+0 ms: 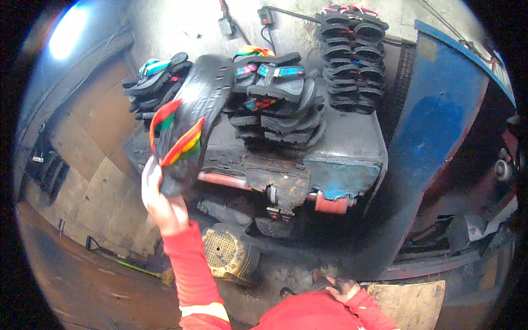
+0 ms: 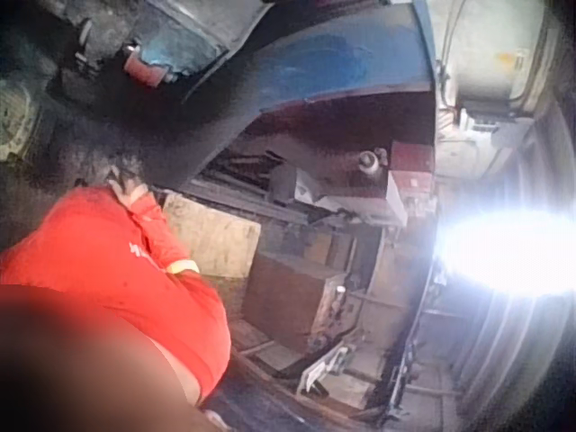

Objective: The person sands a large, curved vehicle part using a handheld sanding block. They repeatedly rub the block against the surface, focusing on a specific area, and occasionally pause to reposition the tool.

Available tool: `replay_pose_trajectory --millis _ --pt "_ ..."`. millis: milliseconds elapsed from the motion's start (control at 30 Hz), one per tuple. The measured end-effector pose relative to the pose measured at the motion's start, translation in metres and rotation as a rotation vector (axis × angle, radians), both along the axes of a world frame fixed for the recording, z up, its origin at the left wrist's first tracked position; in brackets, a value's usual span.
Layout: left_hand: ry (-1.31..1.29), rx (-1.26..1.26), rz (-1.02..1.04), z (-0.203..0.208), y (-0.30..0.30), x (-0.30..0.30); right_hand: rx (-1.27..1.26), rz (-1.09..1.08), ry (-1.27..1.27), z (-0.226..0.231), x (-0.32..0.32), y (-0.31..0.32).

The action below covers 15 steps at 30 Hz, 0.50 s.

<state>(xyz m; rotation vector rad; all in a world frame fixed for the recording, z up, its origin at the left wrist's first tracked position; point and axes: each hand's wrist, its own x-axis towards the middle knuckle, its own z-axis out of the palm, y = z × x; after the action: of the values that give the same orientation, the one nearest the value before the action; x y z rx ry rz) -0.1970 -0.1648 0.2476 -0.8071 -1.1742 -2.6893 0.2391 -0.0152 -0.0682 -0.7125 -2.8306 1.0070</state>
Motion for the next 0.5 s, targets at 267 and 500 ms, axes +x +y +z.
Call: replay_pose_trajectory --millis 267,500 --pt "0.132 -0.145 -0.138 0.117 0.096 -0.116 -0.099 -0.244 -0.245 -0.052 0.056 0.013" --pt "0.207 -0.621 0.016 0.131 0.18 -0.157 -0.041 -0.341 -0.366 -0.143 0.069 0.036"
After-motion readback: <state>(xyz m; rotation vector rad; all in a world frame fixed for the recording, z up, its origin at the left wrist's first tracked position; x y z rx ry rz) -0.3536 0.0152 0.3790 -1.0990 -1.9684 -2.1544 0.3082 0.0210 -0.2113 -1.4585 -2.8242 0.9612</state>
